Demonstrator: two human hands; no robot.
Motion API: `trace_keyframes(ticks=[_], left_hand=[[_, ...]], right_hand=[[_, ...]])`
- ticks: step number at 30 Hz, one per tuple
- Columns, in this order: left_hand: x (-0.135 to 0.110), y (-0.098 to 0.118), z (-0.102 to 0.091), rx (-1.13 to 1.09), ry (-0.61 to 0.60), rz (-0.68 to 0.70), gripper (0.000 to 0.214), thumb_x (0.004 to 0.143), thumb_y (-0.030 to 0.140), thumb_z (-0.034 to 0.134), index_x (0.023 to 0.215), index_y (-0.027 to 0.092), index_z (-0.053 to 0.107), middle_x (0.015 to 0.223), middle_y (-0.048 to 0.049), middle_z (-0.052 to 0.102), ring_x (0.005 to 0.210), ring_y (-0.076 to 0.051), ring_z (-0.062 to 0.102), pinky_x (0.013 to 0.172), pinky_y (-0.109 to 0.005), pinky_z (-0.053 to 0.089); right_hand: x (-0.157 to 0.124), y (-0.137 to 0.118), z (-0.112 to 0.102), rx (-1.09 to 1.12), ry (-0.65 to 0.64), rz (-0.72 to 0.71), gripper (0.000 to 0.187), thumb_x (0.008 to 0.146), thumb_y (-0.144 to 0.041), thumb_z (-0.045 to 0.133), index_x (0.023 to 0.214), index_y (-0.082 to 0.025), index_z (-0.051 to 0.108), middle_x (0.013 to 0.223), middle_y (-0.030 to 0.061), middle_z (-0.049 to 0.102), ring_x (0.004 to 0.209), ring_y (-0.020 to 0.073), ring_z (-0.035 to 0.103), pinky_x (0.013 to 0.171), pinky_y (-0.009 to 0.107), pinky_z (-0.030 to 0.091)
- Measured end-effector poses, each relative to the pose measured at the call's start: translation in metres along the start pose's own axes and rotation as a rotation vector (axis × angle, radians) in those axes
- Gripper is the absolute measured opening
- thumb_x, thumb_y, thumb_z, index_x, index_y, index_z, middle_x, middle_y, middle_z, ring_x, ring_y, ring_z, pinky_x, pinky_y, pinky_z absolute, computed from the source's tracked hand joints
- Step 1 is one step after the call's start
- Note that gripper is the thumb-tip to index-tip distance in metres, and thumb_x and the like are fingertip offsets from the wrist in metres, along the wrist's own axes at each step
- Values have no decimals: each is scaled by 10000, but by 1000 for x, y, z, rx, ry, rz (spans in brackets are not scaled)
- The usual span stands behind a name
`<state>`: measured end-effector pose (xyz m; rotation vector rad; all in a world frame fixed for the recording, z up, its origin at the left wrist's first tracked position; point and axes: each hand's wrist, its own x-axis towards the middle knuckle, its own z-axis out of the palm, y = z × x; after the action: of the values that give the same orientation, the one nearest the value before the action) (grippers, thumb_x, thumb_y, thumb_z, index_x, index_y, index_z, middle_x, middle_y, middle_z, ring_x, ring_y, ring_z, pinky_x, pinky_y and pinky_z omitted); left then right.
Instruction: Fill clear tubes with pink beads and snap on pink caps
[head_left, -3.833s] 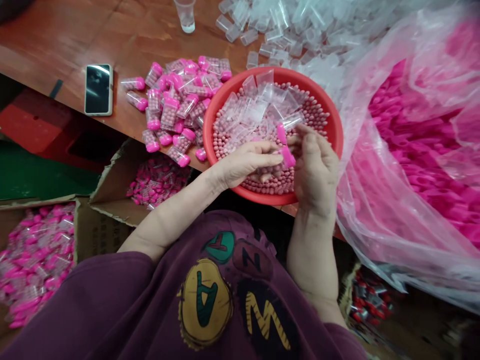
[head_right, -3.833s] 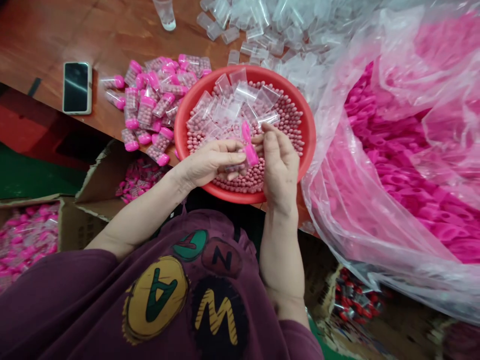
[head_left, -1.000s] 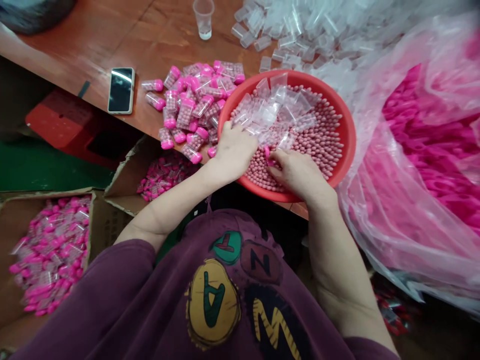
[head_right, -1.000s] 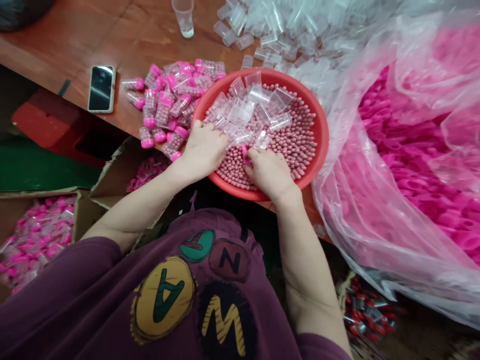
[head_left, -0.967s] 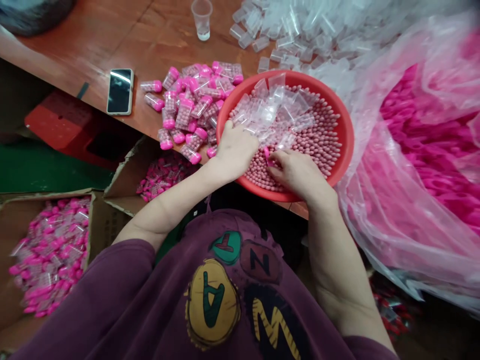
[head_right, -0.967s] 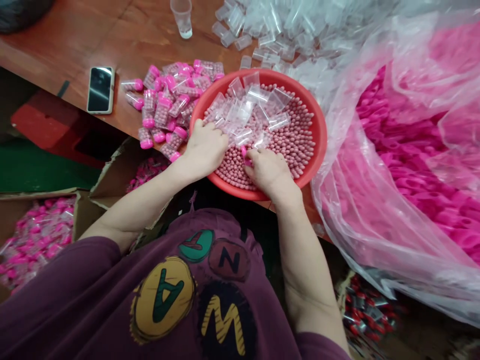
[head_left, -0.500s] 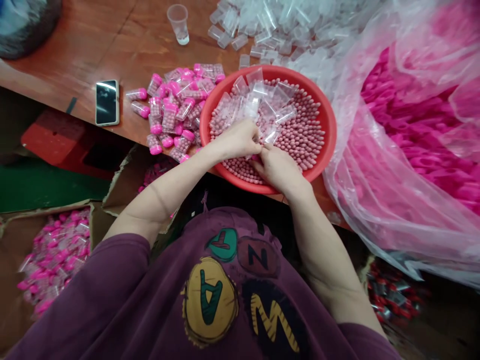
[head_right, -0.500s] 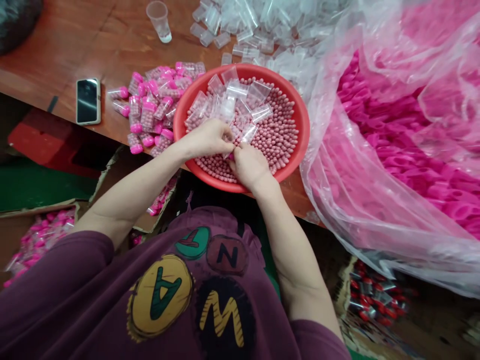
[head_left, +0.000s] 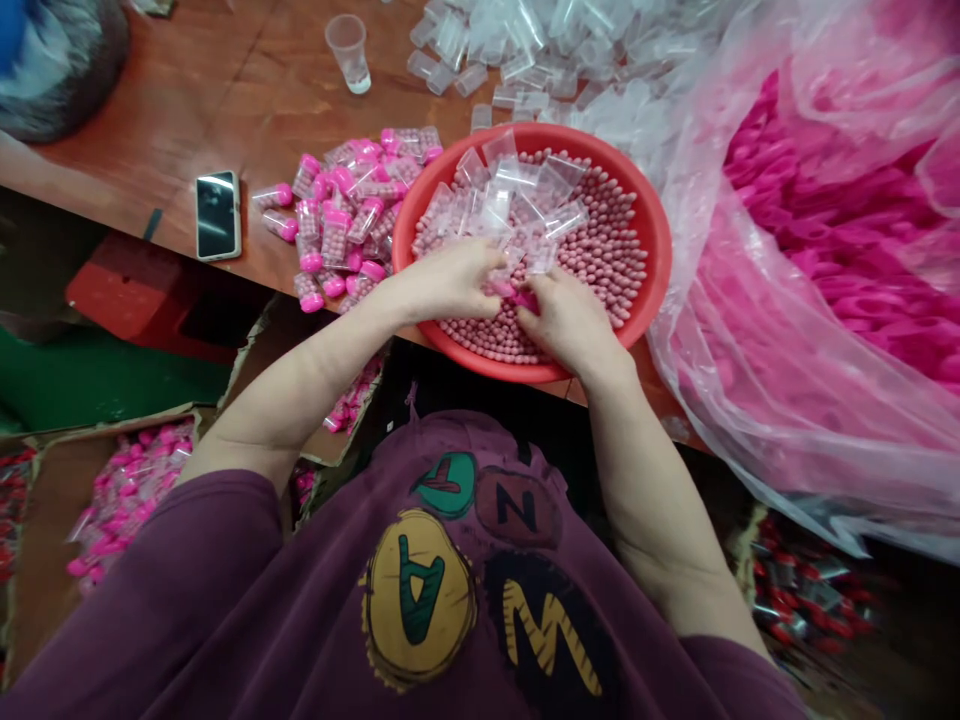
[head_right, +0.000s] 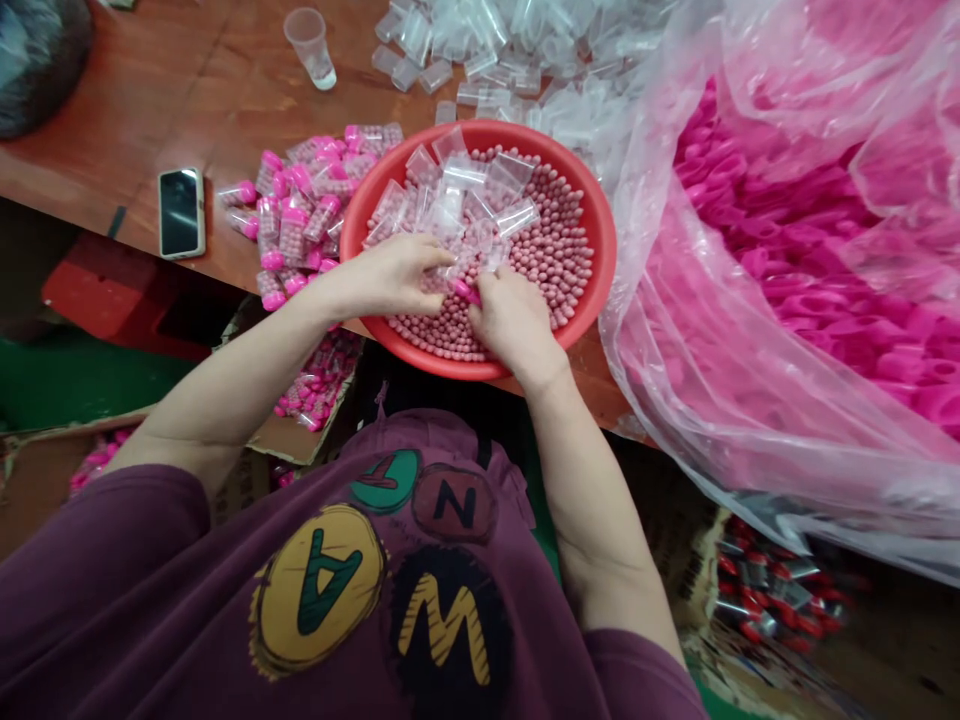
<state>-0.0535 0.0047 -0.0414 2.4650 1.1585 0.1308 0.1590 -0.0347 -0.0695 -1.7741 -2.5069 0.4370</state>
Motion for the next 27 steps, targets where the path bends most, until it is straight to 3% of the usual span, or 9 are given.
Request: trace_keyframes(ticks=[4,7,10,13,18,23,27], left_hand=[[-1,26,1,312,-164,-124,419,967,101,557,1264,-2,834,1227,-274,763,1102,-377,768,900,-431,542],[10,47,14,379,-239,-75,524,1023,9,375,1314,-47,808,1280,-346,755,1177,-382,777,909,-429,545],[24,60,30,345,-268,1,526,1037,6,370,1320,-17,812,1314,-337,763,1212,-365,774,930,-409,555],[38,56,42,235,-226,-14,483,1005,2,441,1313,10,814,1262,-285,793,1151,-345,784,905,-388,546],[47,25,41,-214,-53,-87,104,847,158,768,940,124,800,880,-100,757,838,-255,698,779,-355,491],[22,19,23,-842,146,-67,139,772,60,686,822,185,652,835,19,664,819,-134,594,844,-281,477],[-2,32,20,-1402,158,-226,82,881,131,680,943,182,696,954,3,700,914,-122,655,886,-265,542]], right_hand=[[5,15,1,-20,124,70,363,1048,-243,530,1299,-117,760,1350,278,745,1179,420,697,1014,536,564],[8,16,3,-35,127,127,372,1071,-252,509,1321,-117,750,1377,284,733,1215,431,689,1058,567,555],[9,15,6,-12,151,185,377,1115,-307,467,1312,-142,743,1372,270,728,1218,428,682,1072,580,551],[9,18,10,44,225,229,400,1138,-370,442,1310,-173,744,1349,245,731,1189,415,677,1053,588,562],[8,29,15,205,293,223,357,1080,-340,545,1325,-184,754,1362,229,729,1174,409,711,1073,602,586],[8,35,17,335,380,169,304,1019,-346,614,1244,-207,765,1257,172,784,1123,342,727,1071,525,608],[8,33,13,419,382,160,280,972,-284,602,1212,-206,722,1169,157,813,1049,322,746,1038,505,621]])
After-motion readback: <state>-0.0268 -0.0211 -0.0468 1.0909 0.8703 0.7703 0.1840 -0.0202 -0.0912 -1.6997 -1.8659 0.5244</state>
